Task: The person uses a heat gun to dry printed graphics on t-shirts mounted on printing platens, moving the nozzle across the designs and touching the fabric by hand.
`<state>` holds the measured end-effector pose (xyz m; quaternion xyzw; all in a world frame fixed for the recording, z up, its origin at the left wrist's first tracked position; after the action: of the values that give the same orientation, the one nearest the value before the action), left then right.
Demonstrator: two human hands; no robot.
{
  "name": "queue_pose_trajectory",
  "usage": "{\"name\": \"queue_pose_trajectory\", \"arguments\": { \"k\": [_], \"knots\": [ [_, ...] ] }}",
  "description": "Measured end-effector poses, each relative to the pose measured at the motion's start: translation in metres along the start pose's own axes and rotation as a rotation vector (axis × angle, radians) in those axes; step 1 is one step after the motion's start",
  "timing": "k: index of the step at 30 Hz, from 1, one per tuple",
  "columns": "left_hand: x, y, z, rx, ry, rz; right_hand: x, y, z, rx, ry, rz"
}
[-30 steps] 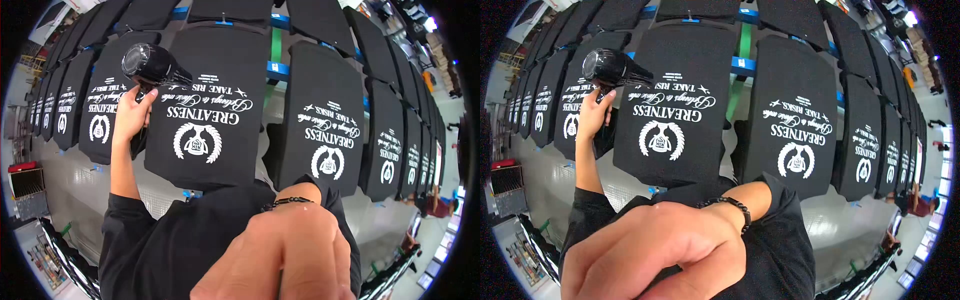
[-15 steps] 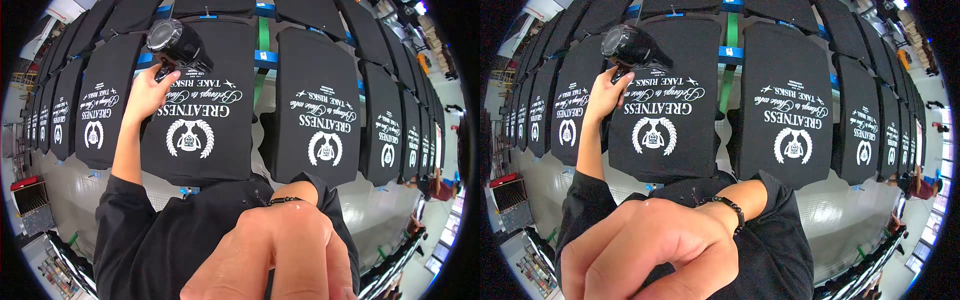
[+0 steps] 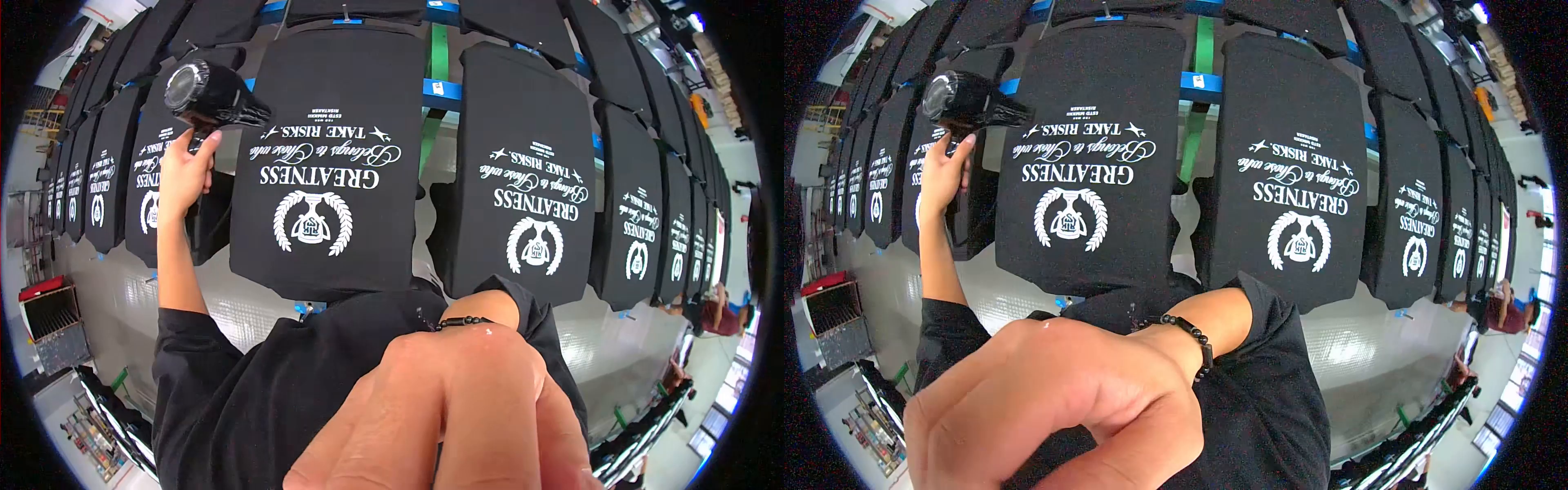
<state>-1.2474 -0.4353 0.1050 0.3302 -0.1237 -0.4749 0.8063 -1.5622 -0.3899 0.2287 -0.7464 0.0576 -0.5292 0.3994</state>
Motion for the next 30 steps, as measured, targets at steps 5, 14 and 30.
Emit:
{"name": "queue_pose_trajectory", "arguments": {
  "k": [5, 14, 30],
  "knots": [
    [-0.004, 0.018, -0.017, 0.026, 0.049, 0.020, 0.009, 0.006, 0.003, 0.048, -0.028, 0.011],
    [-0.014, -0.020, 0.021, -0.081, -0.024, -0.127, 0.007, 0.001, 0.008, 0.041, -0.037, 0.009],
    [-0.020, -0.060, 0.049, -0.107, -0.070, -0.299, -0.004, -0.011, -0.015, 0.001, 0.065, 0.012]
  ]
}}
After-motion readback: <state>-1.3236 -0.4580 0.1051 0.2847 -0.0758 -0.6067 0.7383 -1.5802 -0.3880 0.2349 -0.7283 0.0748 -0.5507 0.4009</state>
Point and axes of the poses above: each hand's wrist, its own x-axis towards the middle knuckle, its own y-axis out of the back of the hand, z = x × y, the point moved 3 cm from there along x, towards the middle knuckle, and after that the axes turned 1 degree about -x, right-handed, at the moved point
